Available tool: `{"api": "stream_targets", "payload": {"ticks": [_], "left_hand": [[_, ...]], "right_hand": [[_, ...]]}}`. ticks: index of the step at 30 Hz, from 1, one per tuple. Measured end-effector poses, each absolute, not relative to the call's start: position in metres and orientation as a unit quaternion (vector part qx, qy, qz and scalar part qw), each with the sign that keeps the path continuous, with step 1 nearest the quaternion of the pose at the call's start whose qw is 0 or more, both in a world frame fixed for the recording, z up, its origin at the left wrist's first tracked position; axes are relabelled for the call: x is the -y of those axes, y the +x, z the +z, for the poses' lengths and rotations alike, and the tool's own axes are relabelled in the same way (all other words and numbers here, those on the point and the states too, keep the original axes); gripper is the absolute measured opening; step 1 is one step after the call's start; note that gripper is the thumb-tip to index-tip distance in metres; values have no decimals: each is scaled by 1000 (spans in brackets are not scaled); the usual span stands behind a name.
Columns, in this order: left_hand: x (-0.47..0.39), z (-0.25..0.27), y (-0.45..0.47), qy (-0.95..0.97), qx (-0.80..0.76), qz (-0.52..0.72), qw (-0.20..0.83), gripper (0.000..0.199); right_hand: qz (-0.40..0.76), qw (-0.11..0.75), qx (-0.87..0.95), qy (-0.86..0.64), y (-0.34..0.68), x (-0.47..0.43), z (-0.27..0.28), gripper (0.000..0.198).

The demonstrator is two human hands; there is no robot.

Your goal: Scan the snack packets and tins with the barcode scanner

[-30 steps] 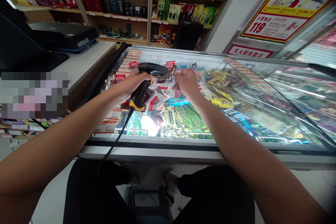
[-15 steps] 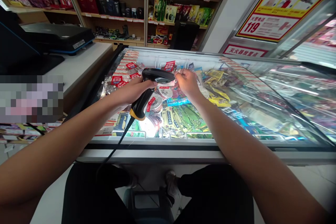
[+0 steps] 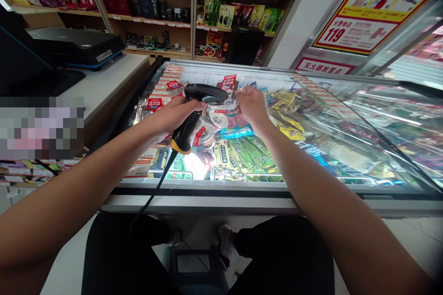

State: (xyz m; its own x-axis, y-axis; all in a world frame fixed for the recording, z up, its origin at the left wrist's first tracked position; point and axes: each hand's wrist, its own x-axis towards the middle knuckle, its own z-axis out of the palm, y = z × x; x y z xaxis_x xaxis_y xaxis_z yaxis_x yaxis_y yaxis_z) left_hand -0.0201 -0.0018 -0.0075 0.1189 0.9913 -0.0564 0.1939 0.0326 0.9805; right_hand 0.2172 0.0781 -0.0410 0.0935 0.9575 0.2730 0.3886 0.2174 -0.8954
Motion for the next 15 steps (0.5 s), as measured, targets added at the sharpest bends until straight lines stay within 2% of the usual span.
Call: {"api": "stream_targets", "payload": {"ticks": [3, 7, 9, 12, 13, 15], "left_hand": [[-4, -5, -24, 567, -543, 403, 470, 35], [-15, -11, -29, 570, -531, 417, 469, 37], [-19, -16, -30, 563, -533, 412, 480, 39], [-21, -23, -29, 549, -541, 399, 496, 42], [-22, -24, -29, 547, -540, 395, 503, 43], [-23, -26, -28, 541, -529, 394, 522, 43]], "right_hand": [[228, 447, 615, -608, 237, -81, -29, 16], [73, 294, 647, -700, 278, -98, -26, 14], [6, 247, 648, -721, 288, -102, -28, 23], [-29, 304, 668, -679, 271, -93, -29, 47], [-4, 333, 694, -638, 259, -86, -29, 43], [135, 347, 755, -540, 229, -69, -30, 28]]}}
